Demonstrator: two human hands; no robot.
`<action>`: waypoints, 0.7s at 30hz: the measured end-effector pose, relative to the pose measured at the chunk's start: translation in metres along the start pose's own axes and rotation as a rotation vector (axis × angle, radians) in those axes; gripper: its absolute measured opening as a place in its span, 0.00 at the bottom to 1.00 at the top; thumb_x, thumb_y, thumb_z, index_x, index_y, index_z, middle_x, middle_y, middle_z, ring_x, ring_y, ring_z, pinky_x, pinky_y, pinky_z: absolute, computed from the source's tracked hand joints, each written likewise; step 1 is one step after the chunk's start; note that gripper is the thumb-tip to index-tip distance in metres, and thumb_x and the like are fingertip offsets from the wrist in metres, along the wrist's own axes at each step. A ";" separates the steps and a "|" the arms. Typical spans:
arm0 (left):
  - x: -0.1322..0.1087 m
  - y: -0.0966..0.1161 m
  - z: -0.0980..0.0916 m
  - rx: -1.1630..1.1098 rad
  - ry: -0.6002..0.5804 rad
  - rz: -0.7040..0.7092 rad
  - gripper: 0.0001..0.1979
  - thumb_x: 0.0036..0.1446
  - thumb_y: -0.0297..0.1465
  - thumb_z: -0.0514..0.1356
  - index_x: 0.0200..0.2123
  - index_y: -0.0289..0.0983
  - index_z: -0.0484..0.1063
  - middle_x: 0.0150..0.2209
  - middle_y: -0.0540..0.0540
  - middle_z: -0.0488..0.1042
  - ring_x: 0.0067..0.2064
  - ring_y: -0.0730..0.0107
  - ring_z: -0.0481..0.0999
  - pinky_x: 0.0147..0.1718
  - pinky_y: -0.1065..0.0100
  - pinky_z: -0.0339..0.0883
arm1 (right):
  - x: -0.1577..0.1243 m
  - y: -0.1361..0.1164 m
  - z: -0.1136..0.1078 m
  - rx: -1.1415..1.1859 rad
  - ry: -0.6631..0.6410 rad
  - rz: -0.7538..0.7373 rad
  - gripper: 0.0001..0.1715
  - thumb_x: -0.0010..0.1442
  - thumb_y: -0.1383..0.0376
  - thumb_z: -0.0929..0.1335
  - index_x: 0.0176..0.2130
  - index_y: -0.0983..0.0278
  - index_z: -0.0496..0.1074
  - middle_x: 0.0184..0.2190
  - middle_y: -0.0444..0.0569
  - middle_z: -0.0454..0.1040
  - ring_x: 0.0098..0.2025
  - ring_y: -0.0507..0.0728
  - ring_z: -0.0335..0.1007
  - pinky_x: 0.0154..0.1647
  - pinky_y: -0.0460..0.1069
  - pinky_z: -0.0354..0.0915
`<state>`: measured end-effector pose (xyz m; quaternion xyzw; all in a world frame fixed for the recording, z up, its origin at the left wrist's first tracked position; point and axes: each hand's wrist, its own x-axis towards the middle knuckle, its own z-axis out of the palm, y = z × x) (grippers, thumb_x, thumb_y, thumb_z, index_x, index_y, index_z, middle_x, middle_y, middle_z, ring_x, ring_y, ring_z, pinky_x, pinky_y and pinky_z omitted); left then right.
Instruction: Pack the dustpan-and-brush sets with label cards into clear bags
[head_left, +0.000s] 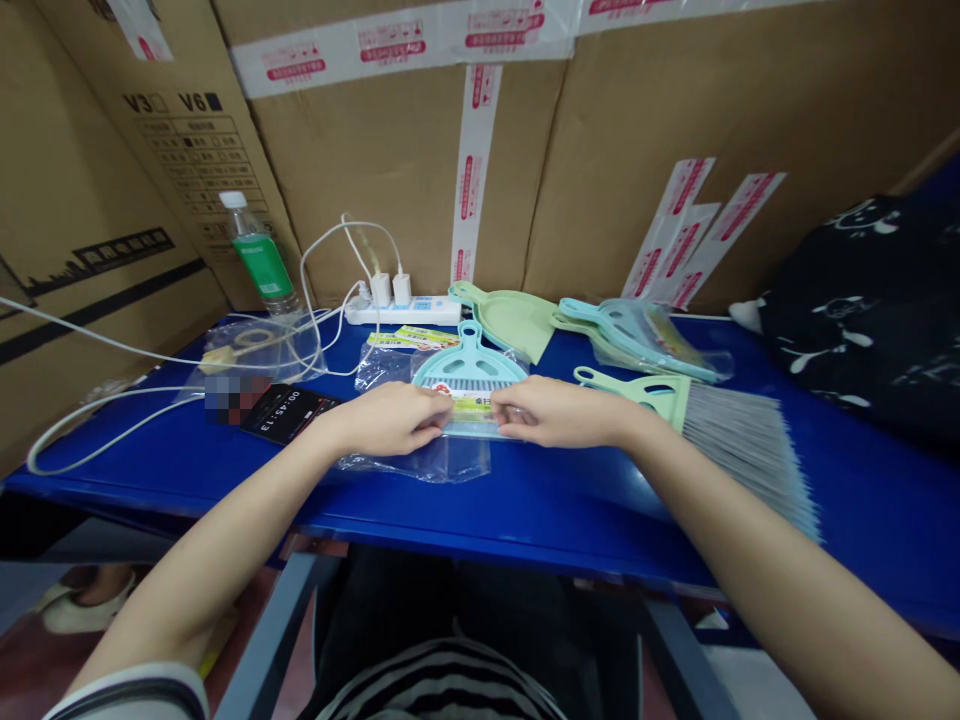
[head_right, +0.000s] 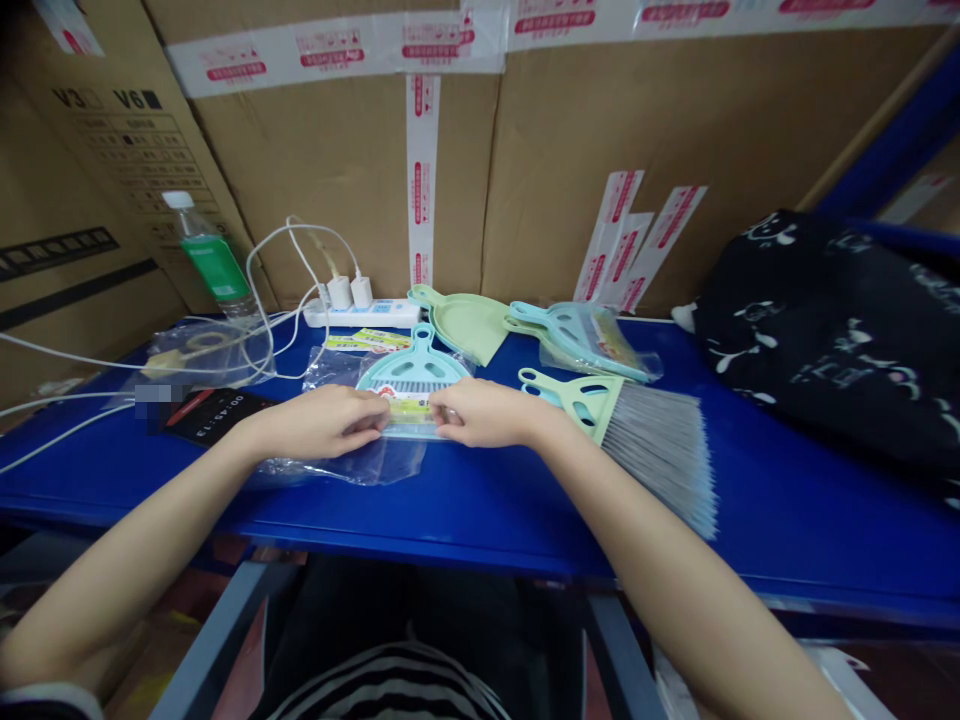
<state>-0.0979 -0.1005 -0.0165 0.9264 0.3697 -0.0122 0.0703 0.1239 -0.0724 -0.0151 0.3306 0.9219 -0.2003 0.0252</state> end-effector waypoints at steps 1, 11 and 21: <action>0.000 0.000 0.000 -0.002 0.000 0.001 0.04 0.56 0.27 0.52 0.28 0.37 0.63 0.27 0.51 0.70 0.24 0.74 0.64 0.25 0.71 0.53 | 0.000 0.001 0.000 0.000 0.002 -0.006 0.04 0.56 0.70 0.64 0.29 0.63 0.65 0.22 0.43 0.69 0.24 0.51 0.61 0.27 0.47 0.54; 0.000 -0.001 0.000 -0.004 0.017 0.013 0.05 0.55 0.27 0.51 0.28 0.37 0.64 0.26 0.51 0.70 0.24 0.74 0.64 0.25 0.71 0.53 | 0.001 0.000 0.000 0.002 -0.006 0.002 0.03 0.56 0.70 0.64 0.30 0.63 0.65 0.22 0.44 0.70 0.24 0.52 0.62 0.28 0.47 0.55; 0.000 0.001 -0.001 0.000 -0.002 -0.002 0.05 0.56 0.27 0.52 0.29 0.37 0.64 0.27 0.50 0.70 0.25 0.73 0.65 0.26 0.70 0.54 | 0.000 -0.001 -0.001 -0.008 -0.009 0.007 0.04 0.57 0.70 0.64 0.30 0.63 0.65 0.23 0.44 0.69 0.24 0.52 0.62 0.28 0.47 0.54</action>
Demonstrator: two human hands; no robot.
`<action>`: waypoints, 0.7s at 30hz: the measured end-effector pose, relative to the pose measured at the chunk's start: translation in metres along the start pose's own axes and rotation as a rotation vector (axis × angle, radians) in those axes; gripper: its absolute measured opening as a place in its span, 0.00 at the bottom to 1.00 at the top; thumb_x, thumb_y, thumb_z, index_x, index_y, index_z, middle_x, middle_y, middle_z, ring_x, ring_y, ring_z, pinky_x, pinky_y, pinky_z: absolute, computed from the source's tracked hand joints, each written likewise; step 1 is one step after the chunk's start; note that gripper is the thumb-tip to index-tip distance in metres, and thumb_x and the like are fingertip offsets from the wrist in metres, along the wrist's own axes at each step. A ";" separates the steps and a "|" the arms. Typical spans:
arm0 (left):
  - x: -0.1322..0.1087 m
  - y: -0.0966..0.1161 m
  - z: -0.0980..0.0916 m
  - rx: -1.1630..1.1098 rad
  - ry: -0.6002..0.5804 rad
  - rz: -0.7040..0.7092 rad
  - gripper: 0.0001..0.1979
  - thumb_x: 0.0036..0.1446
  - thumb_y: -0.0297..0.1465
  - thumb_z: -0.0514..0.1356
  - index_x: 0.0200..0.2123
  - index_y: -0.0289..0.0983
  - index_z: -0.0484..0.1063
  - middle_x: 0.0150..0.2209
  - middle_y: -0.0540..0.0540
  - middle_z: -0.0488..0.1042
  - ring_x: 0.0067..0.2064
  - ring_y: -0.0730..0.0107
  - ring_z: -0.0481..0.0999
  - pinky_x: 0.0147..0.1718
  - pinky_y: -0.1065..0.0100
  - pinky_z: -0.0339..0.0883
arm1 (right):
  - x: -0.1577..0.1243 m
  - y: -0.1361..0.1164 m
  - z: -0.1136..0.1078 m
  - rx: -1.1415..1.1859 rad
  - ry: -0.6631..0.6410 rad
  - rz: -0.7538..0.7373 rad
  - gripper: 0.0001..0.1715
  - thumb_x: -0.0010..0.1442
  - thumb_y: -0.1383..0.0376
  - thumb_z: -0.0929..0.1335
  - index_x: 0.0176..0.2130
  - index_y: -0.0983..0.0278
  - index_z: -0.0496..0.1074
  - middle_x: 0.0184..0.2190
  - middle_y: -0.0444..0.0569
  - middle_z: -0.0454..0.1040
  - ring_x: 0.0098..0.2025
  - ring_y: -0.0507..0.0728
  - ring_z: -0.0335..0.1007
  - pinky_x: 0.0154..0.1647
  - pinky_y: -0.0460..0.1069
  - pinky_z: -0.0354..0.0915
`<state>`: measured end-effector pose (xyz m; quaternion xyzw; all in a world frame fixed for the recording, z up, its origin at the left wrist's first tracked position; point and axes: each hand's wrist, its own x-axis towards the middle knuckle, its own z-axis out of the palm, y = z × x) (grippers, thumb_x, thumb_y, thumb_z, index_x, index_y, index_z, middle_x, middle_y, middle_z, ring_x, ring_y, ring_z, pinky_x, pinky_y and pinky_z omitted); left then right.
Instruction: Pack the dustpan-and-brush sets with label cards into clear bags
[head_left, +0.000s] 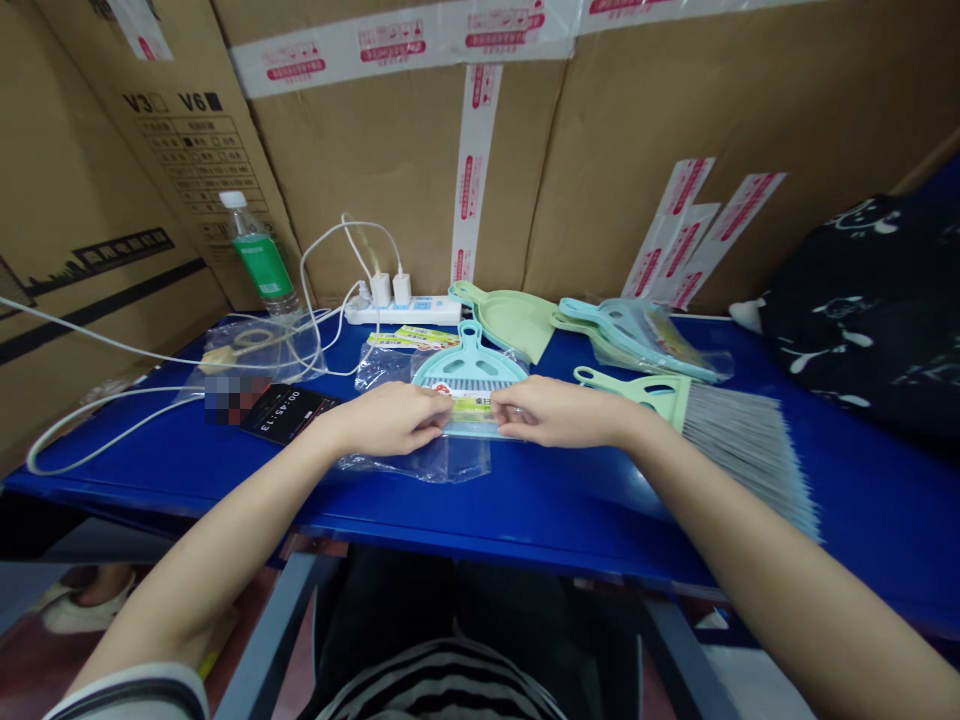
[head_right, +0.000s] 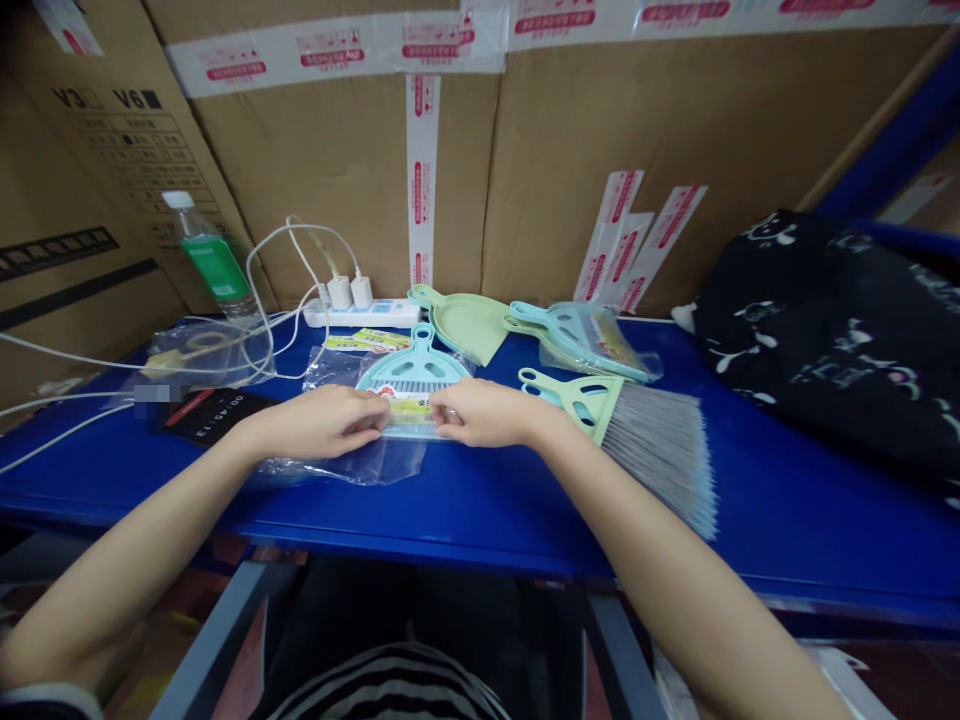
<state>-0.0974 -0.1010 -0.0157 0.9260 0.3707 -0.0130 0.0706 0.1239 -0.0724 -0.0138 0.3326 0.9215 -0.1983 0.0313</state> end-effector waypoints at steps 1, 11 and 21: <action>0.000 0.000 0.000 0.002 0.001 0.001 0.05 0.56 0.27 0.52 0.29 0.37 0.64 0.27 0.50 0.70 0.25 0.73 0.65 0.26 0.70 0.54 | 0.000 0.000 0.000 -0.004 0.000 -0.001 0.03 0.57 0.70 0.64 0.30 0.63 0.65 0.23 0.44 0.69 0.24 0.52 0.61 0.28 0.47 0.54; -0.001 -0.001 0.000 0.000 0.016 0.012 0.05 0.56 0.27 0.52 0.29 0.37 0.64 0.27 0.50 0.70 0.24 0.74 0.64 0.25 0.70 0.53 | 0.001 0.001 0.000 -0.002 0.004 -0.025 0.04 0.57 0.69 0.64 0.30 0.63 0.65 0.23 0.44 0.69 0.25 0.52 0.61 0.28 0.47 0.55; 0.000 -0.001 0.001 0.003 0.017 0.020 0.05 0.56 0.27 0.51 0.29 0.37 0.65 0.27 0.50 0.70 0.24 0.74 0.64 0.25 0.70 0.53 | 0.000 0.001 0.001 0.005 0.000 -0.008 0.03 0.57 0.69 0.64 0.30 0.63 0.65 0.23 0.44 0.70 0.25 0.52 0.62 0.28 0.48 0.55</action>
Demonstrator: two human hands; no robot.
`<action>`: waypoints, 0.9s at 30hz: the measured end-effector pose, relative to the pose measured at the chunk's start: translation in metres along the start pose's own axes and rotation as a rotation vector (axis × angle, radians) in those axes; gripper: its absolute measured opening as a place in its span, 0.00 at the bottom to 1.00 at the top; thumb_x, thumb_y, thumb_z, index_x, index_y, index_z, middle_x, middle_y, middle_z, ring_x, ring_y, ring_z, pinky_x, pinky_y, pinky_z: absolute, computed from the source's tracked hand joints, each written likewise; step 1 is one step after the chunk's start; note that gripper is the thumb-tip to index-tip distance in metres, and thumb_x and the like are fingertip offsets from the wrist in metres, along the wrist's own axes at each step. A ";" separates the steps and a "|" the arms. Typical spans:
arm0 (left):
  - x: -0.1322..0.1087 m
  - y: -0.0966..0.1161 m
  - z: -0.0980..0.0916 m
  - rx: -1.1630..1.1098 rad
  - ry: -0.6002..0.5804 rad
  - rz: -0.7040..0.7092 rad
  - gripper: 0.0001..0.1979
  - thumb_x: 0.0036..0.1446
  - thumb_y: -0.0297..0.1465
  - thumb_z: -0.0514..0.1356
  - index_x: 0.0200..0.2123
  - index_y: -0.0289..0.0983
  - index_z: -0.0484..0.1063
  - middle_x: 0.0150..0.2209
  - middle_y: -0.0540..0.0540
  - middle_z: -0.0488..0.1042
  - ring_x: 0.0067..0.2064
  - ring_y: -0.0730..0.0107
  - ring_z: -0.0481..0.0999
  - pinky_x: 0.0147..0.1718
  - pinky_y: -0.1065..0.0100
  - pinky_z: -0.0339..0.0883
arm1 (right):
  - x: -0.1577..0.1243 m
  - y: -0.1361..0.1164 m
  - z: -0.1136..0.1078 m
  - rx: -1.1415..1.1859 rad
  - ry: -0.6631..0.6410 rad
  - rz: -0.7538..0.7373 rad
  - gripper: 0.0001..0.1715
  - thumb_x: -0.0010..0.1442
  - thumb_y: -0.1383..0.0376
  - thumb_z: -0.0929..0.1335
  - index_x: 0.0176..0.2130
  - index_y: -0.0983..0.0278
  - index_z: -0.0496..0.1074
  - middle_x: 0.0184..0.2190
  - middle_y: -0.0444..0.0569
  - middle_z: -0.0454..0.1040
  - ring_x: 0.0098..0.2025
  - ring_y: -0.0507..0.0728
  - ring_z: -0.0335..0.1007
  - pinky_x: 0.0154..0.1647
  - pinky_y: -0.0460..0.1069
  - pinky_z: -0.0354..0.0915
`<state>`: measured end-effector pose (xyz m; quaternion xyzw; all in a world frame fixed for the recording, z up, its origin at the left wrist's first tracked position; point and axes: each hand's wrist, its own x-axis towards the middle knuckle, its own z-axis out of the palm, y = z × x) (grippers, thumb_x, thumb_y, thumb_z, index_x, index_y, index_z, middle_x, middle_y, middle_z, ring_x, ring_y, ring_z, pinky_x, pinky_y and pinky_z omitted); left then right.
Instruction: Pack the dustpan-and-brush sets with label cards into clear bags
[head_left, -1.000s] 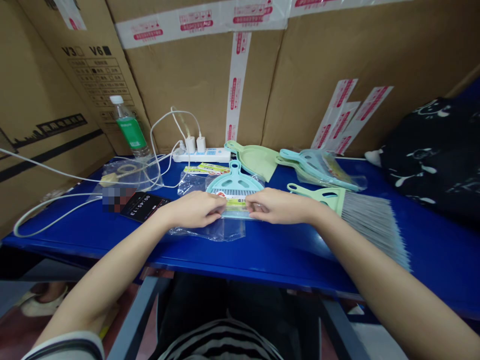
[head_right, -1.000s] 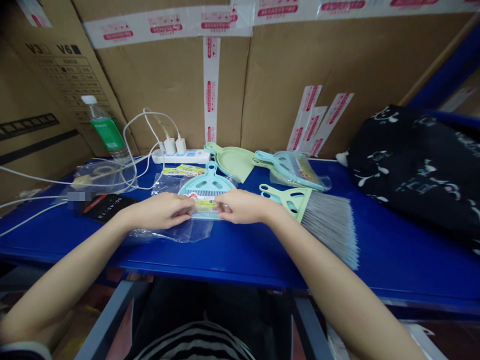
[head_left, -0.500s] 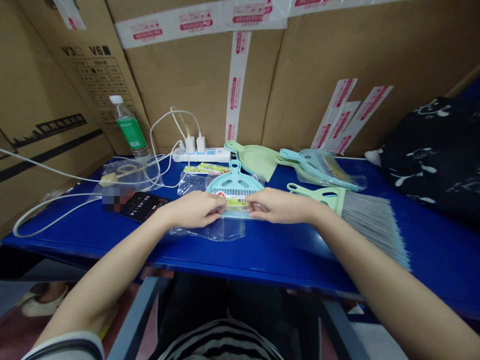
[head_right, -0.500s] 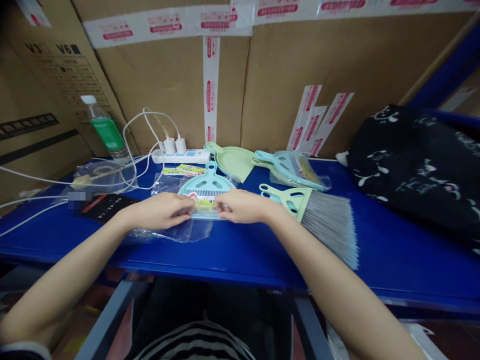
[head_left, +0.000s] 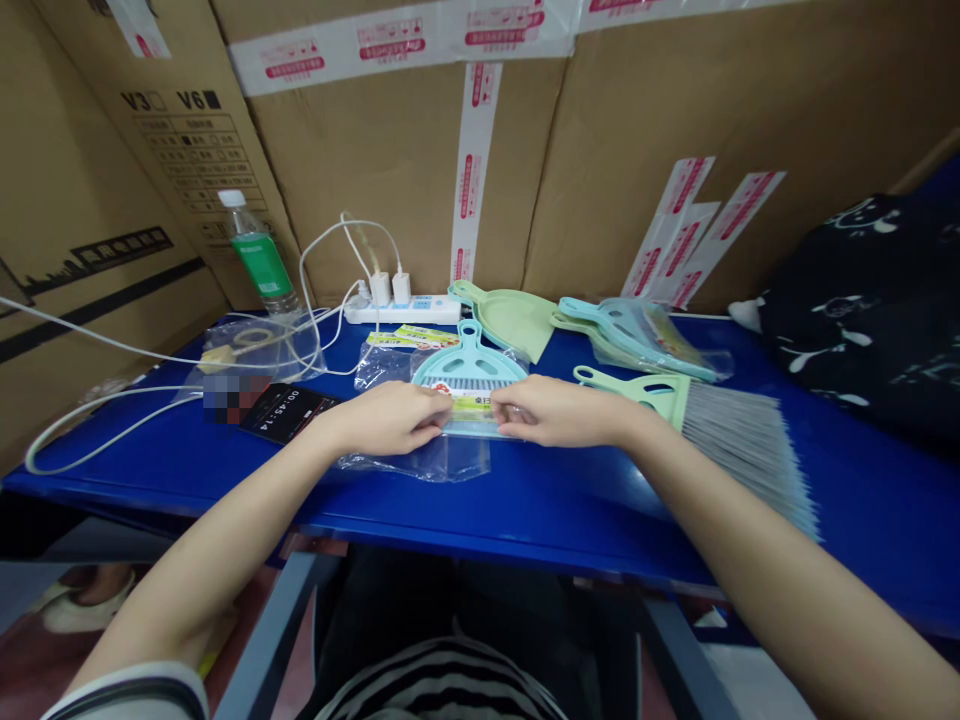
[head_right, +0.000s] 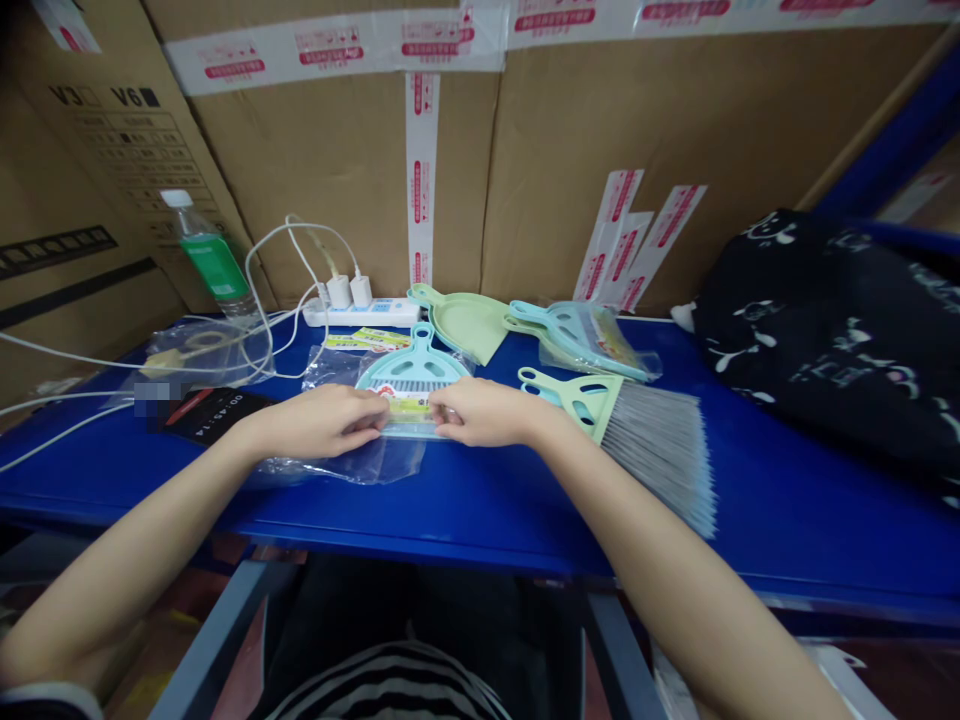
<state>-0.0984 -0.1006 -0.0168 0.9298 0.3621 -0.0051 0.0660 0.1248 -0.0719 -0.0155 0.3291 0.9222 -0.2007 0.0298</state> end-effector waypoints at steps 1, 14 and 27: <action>0.000 0.000 0.000 0.000 0.002 0.003 0.05 0.56 0.27 0.51 0.29 0.37 0.65 0.26 0.50 0.70 0.24 0.74 0.64 0.25 0.70 0.53 | 0.000 0.000 0.000 -0.001 -0.001 0.002 0.03 0.57 0.69 0.64 0.30 0.63 0.65 0.23 0.44 0.70 0.25 0.52 0.62 0.28 0.48 0.55; 0.000 0.000 0.000 0.022 0.003 0.009 0.05 0.56 0.27 0.51 0.29 0.37 0.65 0.26 0.50 0.70 0.25 0.73 0.64 0.25 0.70 0.54 | 0.000 0.000 0.000 -0.009 0.005 -0.006 0.03 0.56 0.70 0.64 0.30 0.63 0.66 0.22 0.44 0.70 0.25 0.52 0.62 0.28 0.47 0.55; 0.000 0.001 0.000 0.020 -0.014 -0.009 0.05 0.57 0.27 0.52 0.29 0.37 0.64 0.27 0.50 0.69 0.25 0.73 0.64 0.25 0.70 0.53 | 0.000 -0.003 -0.001 -0.010 -0.012 0.028 0.03 0.57 0.69 0.63 0.31 0.63 0.65 0.24 0.45 0.70 0.25 0.53 0.63 0.28 0.48 0.55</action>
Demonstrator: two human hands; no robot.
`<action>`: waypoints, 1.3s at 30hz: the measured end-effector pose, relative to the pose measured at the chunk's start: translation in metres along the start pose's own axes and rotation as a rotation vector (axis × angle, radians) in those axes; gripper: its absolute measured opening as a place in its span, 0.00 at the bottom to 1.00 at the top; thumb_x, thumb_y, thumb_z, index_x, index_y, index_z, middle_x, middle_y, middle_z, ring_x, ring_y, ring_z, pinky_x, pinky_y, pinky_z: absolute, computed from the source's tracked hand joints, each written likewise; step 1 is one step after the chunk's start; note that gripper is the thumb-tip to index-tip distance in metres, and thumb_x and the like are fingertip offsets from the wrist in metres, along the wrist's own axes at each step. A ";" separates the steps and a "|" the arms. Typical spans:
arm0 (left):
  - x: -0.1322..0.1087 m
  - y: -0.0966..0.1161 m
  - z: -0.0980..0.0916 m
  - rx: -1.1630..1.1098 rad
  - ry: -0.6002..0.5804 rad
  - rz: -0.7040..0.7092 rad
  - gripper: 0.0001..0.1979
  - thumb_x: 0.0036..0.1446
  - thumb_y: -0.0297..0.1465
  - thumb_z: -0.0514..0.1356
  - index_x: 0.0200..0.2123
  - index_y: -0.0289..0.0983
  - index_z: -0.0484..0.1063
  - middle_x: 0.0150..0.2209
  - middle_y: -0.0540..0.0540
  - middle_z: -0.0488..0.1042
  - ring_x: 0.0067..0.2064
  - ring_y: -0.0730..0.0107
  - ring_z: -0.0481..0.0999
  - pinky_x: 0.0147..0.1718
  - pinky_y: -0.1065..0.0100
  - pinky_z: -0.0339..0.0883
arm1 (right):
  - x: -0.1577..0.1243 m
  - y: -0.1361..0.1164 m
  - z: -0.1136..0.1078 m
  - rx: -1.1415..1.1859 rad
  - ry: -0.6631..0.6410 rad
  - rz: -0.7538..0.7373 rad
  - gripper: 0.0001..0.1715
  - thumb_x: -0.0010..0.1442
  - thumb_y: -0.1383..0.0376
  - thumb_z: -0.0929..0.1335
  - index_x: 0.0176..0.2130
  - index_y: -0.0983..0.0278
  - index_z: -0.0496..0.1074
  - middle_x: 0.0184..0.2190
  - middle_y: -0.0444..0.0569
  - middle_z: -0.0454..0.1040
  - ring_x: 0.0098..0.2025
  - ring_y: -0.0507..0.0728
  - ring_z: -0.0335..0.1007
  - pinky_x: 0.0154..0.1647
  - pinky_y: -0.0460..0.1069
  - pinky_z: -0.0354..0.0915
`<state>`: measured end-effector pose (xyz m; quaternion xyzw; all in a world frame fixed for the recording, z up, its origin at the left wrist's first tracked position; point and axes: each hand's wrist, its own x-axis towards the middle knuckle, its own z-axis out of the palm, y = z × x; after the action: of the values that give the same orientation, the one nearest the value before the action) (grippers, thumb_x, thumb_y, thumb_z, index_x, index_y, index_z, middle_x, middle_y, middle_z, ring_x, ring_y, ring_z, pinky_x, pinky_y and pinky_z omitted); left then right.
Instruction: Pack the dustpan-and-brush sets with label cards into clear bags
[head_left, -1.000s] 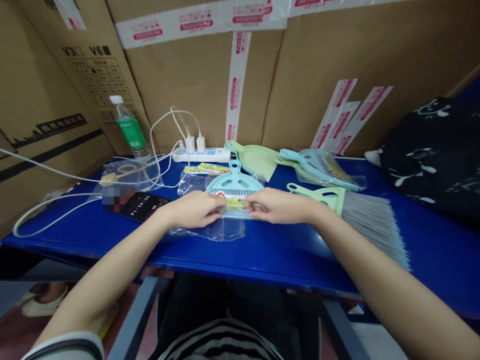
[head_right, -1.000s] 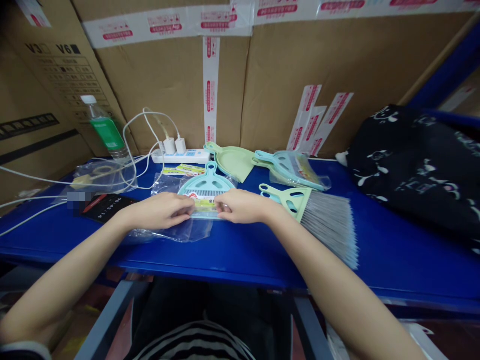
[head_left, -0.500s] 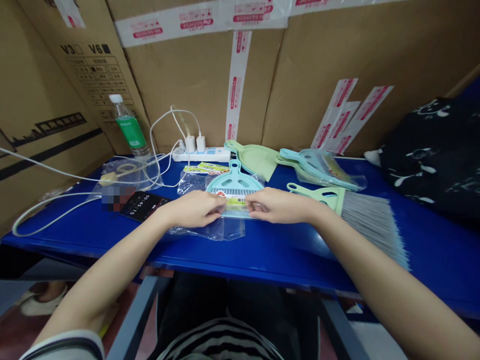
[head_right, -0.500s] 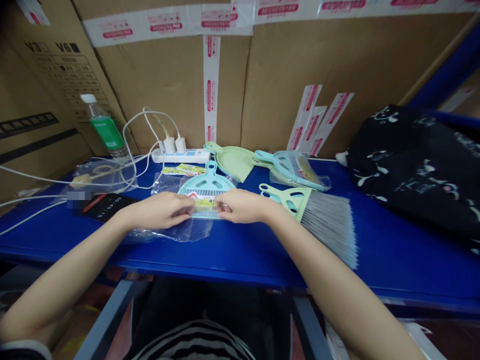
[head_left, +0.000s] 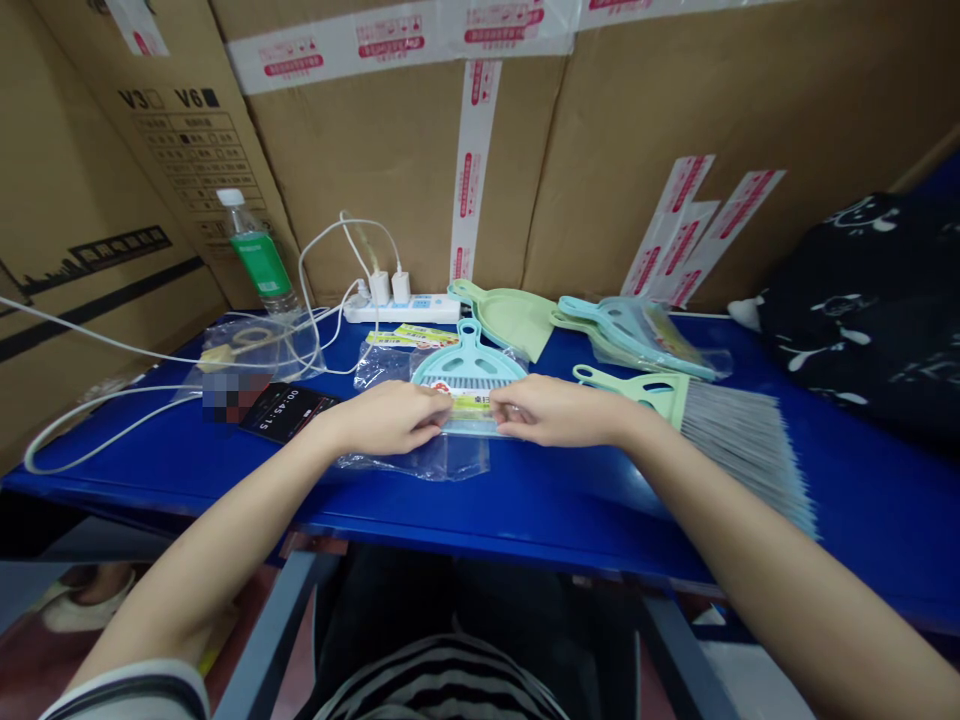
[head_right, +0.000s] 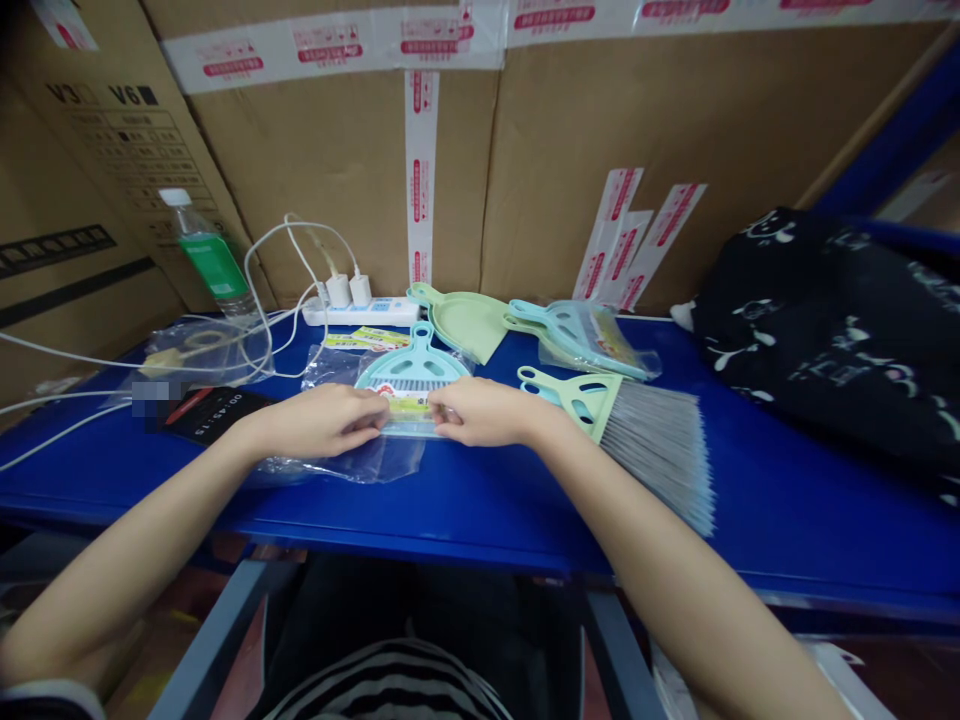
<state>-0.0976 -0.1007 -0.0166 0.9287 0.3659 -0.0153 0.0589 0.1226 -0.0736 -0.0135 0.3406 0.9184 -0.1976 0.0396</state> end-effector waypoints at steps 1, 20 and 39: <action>0.000 0.000 0.000 -0.002 -0.003 -0.002 0.05 0.57 0.27 0.52 0.29 0.37 0.64 0.27 0.50 0.69 0.25 0.73 0.64 0.25 0.70 0.53 | 0.000 0.000 0.000 -0.001 0.002 -0.002 0.03 0.57 0.69 0.63 0.30 0.63 0.65 0.24 0.45 0.70 0.25 0.53 0.62 0.28 0.48 0.55; 0.000 0.000 0.001 0.035 0.014 0.004 0.05 0.57 0.27 0.52 0.29 0.37 0.66 0.27 0.50 0.70 0.25 0.73 0.65 0.25 0.70 0.53 | 0.000 0.001 0.002 -0.008 0.000 0.005 0.04 0.58 0.70 0.64 0.30 0.63 0.64 0.24 0.44 0.69 0.25 0.52 0.62 0.28 0.47 0.54; 0.000 0.002 0.002 0.126 0.014 0.001 0.05 0.58 0.27 0.52 0.30 0.37 0.65 0.26 0.50 0.69 0.25 0.73 0.65 0.24 0.70 0.54 | -0.002 -0.012 0.001 -0.135 0.024 0.053 0.06 0.56 0.72 0.63 0.28 0.63 0.63 0.24 0.44 0.67 0.25 0.51 0.57 0.28 0.46 0.51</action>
<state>-0.0958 -0.1024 -0.0188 0.9309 0.3639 -0.0318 -0.0020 0.1168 -0.0835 -0.0105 0.3635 0.9208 -0.1298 0.0566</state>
